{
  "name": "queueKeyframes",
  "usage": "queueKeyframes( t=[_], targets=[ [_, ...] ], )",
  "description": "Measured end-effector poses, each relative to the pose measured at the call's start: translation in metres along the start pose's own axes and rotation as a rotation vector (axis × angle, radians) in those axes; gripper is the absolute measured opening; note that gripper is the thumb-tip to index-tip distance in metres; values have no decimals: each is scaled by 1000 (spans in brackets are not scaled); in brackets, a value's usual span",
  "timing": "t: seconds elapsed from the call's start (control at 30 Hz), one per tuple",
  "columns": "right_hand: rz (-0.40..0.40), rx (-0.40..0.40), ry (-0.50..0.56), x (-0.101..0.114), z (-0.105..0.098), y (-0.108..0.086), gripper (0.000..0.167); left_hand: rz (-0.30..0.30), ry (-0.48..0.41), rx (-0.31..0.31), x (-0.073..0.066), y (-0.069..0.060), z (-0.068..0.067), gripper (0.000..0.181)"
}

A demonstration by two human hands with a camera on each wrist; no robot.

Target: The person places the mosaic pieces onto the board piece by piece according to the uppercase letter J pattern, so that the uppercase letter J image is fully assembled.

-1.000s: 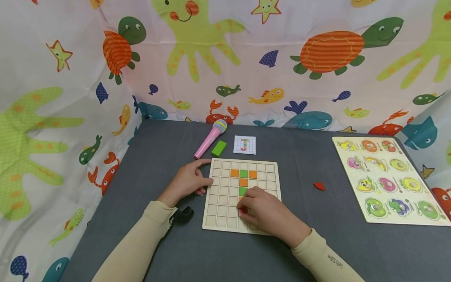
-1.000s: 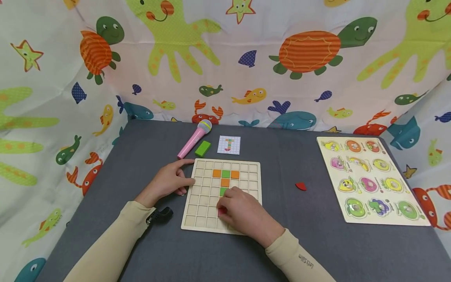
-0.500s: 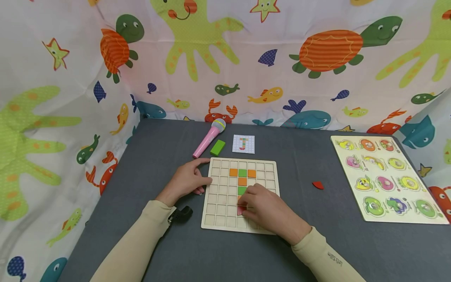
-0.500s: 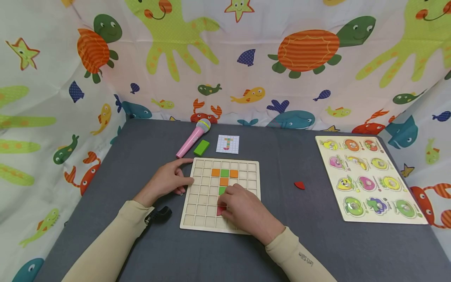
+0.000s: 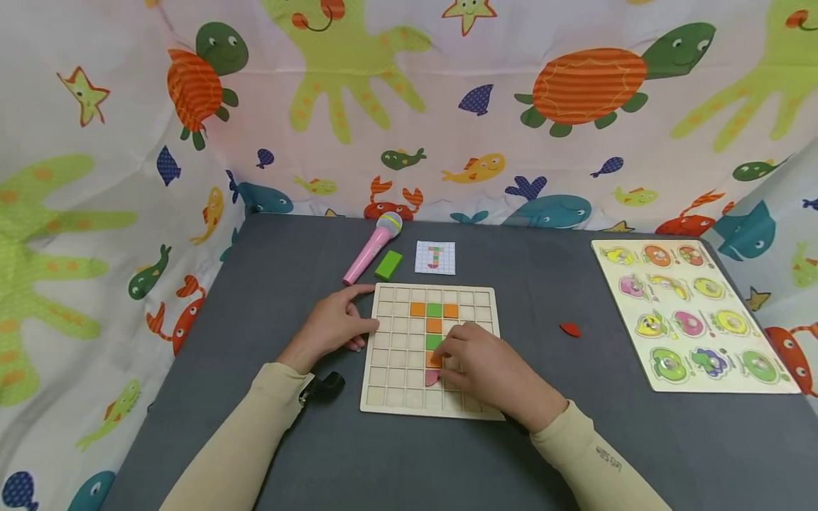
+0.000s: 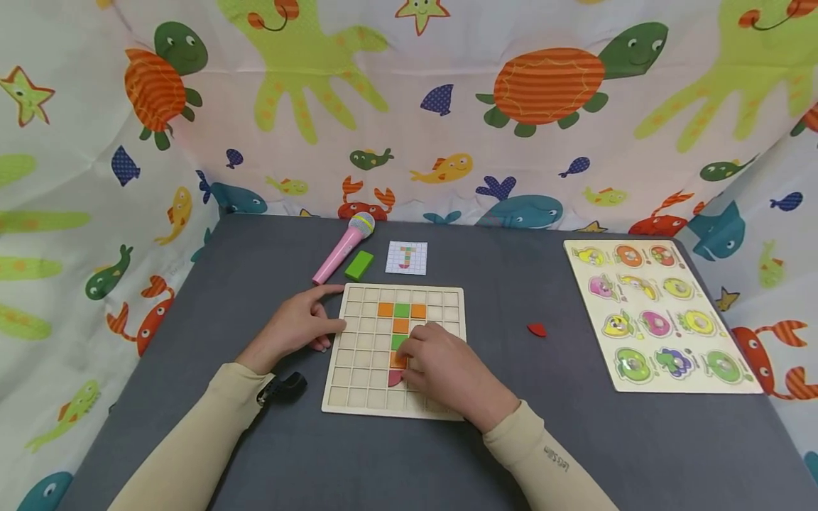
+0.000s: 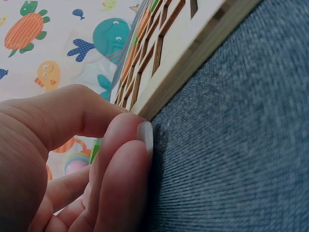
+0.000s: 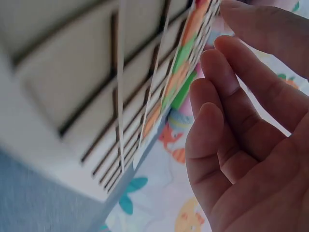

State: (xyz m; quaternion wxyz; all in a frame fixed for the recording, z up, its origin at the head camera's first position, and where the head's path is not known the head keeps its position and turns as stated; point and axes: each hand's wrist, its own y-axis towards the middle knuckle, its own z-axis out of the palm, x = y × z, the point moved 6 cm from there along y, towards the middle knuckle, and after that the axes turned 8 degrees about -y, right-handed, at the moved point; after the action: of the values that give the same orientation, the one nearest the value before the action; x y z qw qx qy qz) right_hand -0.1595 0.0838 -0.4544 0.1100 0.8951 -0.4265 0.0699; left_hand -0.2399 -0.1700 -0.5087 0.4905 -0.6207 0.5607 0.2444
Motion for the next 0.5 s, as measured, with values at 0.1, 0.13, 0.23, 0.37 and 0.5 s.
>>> queueKeyframes(
  t=[0.1,0.13,0.23,0.37,0.5],
  targets=[
    [51,12,-16,-11,-4,-2,21,1,5,-2,2,1,-1,75],
    [68,14,-21,-15,-6,-4,22,1,7,-1,3,1,-1,75],
    [127,21,-22,-31,-11,-13,24,0,10,5,5,1,1,75],
    [177,12,-14,-55,-20,-28,24,5,2,-2,6,2,2,75],
    [207,-6,-36,-80,-30,-44,26,15,-1,-11,3,2,0,75]
  ],
)
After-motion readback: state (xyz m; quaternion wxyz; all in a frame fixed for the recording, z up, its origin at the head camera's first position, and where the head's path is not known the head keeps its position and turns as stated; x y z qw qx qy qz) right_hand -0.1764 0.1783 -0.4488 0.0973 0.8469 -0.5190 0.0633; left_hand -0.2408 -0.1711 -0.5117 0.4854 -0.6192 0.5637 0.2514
